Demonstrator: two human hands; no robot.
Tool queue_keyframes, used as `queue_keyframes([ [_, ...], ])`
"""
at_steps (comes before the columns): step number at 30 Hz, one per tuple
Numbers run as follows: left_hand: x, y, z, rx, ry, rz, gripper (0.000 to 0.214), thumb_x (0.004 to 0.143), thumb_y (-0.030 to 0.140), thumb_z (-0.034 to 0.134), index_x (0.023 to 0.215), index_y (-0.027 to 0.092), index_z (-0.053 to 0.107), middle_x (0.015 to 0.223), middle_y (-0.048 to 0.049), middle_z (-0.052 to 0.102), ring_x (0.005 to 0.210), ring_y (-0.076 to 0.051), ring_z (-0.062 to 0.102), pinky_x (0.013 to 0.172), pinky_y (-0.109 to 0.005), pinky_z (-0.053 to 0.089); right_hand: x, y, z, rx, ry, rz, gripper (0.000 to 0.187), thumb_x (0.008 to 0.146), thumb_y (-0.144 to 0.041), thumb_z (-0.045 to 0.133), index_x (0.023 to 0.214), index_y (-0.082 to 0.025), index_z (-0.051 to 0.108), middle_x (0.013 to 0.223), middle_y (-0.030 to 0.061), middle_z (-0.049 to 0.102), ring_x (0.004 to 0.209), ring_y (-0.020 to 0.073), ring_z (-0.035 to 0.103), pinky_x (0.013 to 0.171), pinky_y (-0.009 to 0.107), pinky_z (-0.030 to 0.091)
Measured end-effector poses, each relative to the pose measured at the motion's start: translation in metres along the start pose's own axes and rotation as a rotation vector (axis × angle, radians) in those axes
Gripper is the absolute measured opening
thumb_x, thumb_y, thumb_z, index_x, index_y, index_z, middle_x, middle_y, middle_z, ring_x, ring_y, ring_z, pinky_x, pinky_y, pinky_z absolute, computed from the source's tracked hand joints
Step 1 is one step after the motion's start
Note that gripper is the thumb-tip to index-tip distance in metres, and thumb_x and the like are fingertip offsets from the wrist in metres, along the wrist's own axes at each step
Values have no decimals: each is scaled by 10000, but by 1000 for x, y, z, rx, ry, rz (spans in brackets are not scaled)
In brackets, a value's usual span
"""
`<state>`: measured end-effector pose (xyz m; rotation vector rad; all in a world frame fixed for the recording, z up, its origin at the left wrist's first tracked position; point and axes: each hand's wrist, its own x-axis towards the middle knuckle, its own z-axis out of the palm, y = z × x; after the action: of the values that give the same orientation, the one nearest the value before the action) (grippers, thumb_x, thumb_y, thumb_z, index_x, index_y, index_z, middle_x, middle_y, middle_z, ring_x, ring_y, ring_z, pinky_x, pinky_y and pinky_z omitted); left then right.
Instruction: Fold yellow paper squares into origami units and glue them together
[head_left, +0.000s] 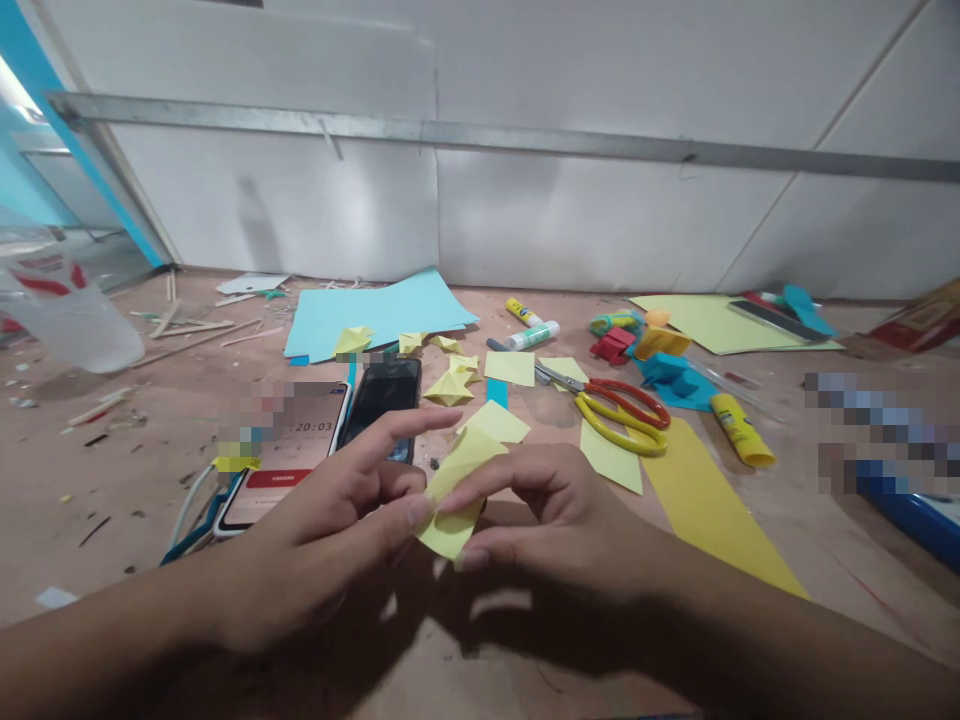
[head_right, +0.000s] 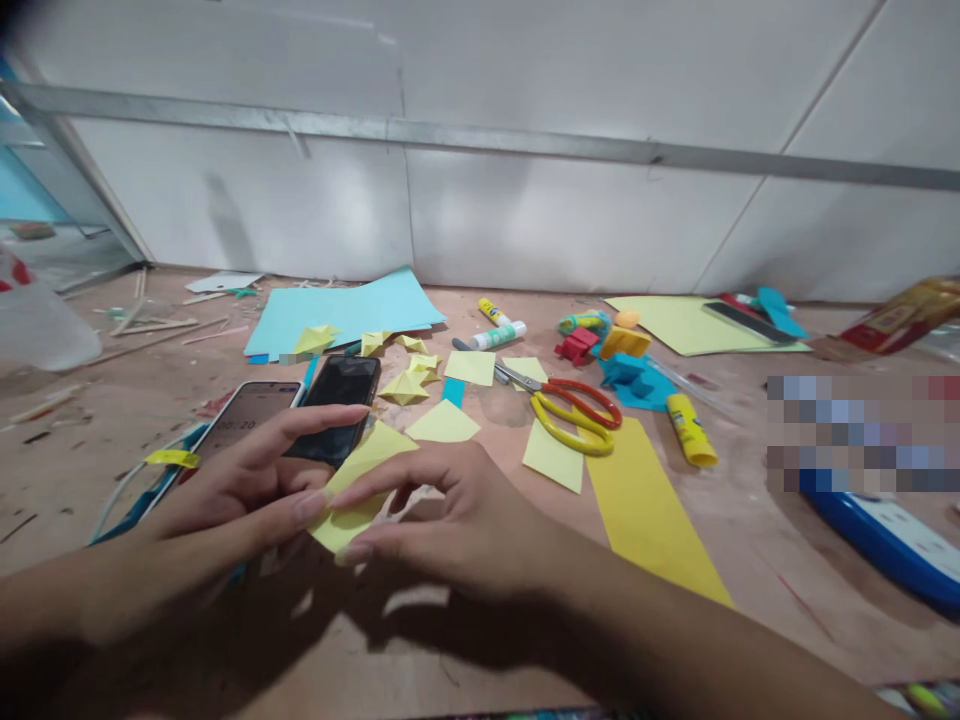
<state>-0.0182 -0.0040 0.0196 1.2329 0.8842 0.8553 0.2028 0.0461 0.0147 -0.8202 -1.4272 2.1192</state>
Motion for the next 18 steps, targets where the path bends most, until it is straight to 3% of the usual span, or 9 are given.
queue_keyframes([
  [7,-2,2,-1,88,-11,-18,477,1038,427,516,1502,420,407,864,10,595,665,-130,501,574,-208,372,1,-2,1,-196,74,-207,230,692,-225,928,899,-222,829,821,34,797,720,187,757,625,286,635],
  [18,-2,-1,1,8,0,-31,504,1024,398,550,1514,392,432,879,-10,625,588,-110,481,517,-201,330,0,-4,-4,-224,-28,-168,303,687,-195,929,973,-203,829,888,35,805,770,152,739,716,264,620],
])
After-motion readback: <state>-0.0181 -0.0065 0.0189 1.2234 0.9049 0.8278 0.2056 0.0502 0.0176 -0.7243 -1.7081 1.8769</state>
